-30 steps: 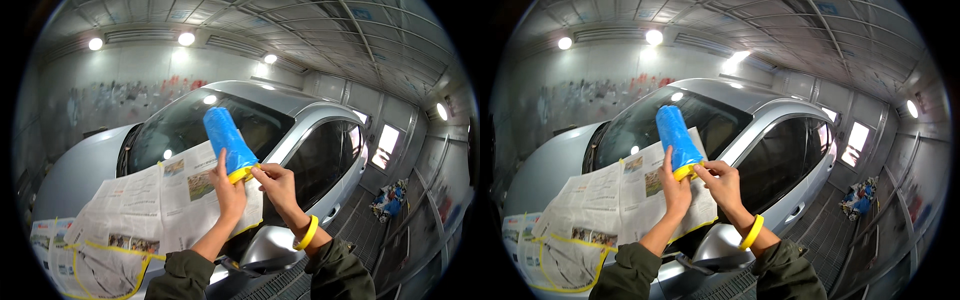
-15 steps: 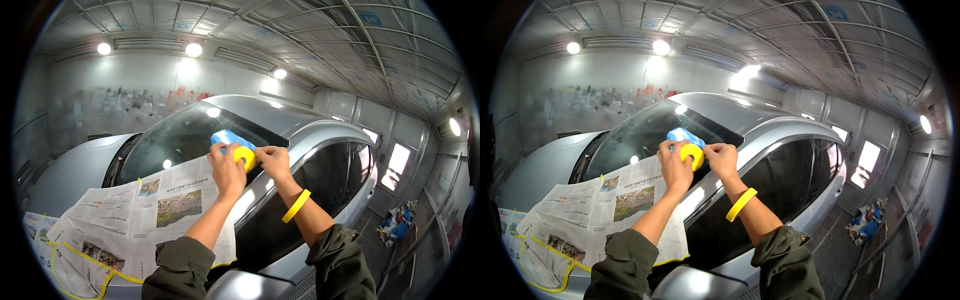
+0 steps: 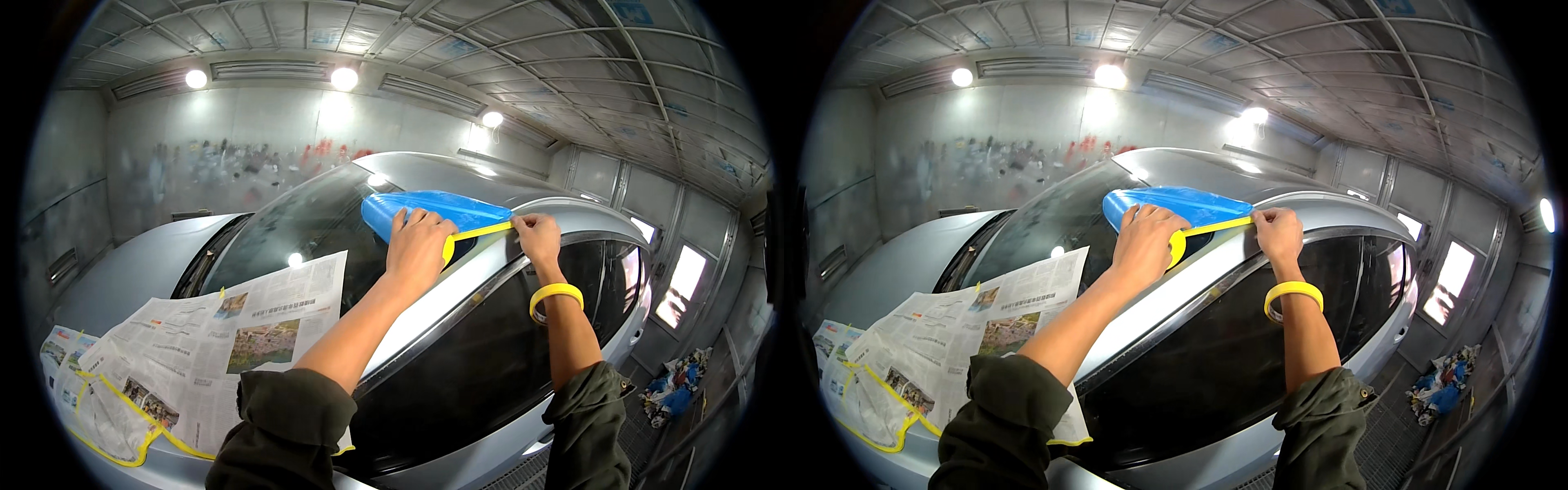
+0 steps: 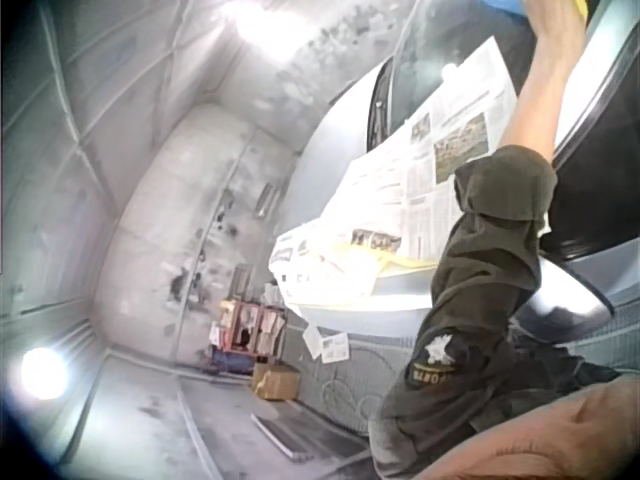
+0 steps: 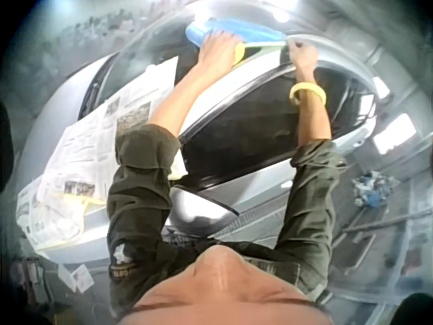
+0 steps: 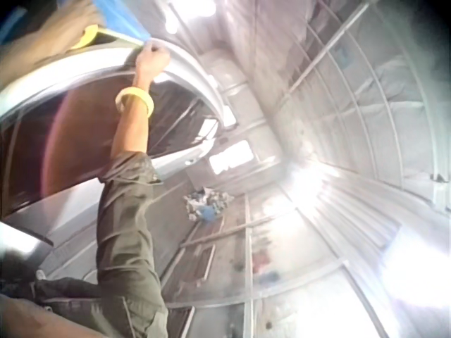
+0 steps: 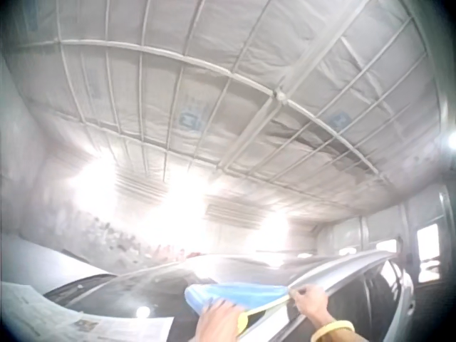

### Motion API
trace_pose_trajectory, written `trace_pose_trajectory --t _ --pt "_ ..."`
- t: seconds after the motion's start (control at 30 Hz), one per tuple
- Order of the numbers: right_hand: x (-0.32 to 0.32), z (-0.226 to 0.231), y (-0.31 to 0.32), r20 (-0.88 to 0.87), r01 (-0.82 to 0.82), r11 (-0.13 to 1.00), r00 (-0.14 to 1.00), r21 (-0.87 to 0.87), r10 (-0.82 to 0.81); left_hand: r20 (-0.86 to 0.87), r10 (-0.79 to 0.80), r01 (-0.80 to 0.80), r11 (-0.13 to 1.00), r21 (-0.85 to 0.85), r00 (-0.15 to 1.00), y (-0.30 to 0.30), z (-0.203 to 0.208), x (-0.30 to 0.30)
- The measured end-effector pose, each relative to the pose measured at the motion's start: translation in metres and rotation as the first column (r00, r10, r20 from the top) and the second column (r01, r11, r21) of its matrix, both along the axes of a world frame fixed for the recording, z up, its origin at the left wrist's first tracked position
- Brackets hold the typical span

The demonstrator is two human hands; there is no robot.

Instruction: The person applies yellow masking tape along the edges of a silver car's hood and side mirror, then places newspaper over the hood and secures it with tape. They then cover the entire car with a blue plastic sheet and secure it with additional tape.

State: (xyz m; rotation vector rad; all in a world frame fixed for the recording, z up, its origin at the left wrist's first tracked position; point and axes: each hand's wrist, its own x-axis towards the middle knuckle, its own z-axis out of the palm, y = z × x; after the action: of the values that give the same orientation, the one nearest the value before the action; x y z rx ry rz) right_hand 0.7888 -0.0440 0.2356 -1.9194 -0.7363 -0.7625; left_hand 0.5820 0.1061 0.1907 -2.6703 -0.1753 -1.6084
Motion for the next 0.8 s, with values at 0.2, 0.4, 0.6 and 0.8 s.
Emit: trace_pose_trajectory --t 0.2,0.4,0.6,0.8 --pt "-0.003 0.002 0.005 0.078 0.087 0.996 0.993 0.018 -0.088 -0.056 0.008 -0.004 0.997 0.083 0.998 0.003 0.008 0.007" --pt "-0.008 0.003 -0.005 0.229 0.196 0.980 0.953 0.027 -0.197 -0.217 0.067 -0.044 0.993 0.108 0.974 0.004 0.012 0.009" --pt "-0.032 -0.023 -0.003 0.619 -0.142 0.922 0.703 -0.359 0.349 -0.142 0.017 -0.006 0.997 0.075 0.990 0.009 0.013 0.010" --pt "-0.041 -0.022 -0.008 0.569 -0.134 0.903 0.736 -0.407 0.366 0.100 -0.093 0.080 0.989 0.124 0.991 0.034 0.016 -0.017"
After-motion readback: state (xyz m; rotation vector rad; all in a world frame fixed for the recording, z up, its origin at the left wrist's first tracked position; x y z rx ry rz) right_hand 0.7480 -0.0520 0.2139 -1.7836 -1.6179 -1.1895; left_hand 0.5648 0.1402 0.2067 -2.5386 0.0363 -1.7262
